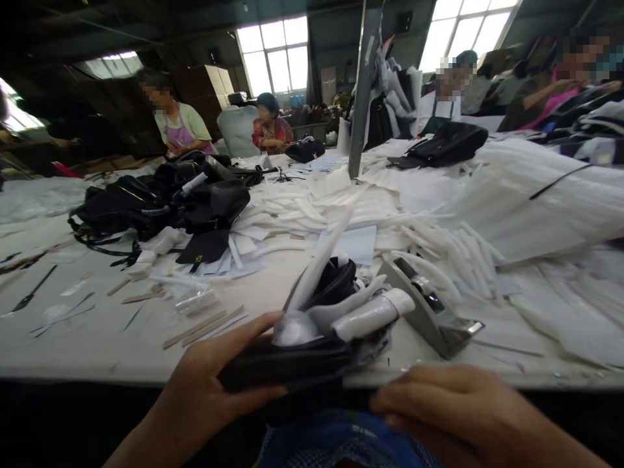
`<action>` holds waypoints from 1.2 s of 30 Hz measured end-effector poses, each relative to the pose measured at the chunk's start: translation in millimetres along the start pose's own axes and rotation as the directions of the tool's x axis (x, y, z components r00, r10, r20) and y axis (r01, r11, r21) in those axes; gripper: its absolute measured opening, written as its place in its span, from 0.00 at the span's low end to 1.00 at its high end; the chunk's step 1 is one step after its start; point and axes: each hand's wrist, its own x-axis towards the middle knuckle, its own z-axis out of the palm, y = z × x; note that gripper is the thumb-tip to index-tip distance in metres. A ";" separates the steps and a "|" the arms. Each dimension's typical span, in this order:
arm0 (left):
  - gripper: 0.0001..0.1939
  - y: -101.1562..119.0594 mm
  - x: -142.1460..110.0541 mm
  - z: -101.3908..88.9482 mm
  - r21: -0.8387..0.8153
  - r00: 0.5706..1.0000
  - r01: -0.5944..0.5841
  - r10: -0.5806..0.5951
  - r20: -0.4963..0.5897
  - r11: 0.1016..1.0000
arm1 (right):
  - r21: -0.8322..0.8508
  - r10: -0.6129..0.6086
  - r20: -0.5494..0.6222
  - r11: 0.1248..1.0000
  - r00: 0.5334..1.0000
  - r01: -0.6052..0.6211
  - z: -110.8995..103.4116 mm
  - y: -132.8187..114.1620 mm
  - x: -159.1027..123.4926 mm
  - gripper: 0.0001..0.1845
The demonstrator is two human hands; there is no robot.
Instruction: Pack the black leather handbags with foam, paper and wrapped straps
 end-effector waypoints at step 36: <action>0.08 62.3 -8.5 -16.8 0.322 0.913 -0.309 0.184 0.364 0.895 | -0.141 -0.299 0.835 0.697 0.463 0.703 -66.3 -33.5 148.4 0.32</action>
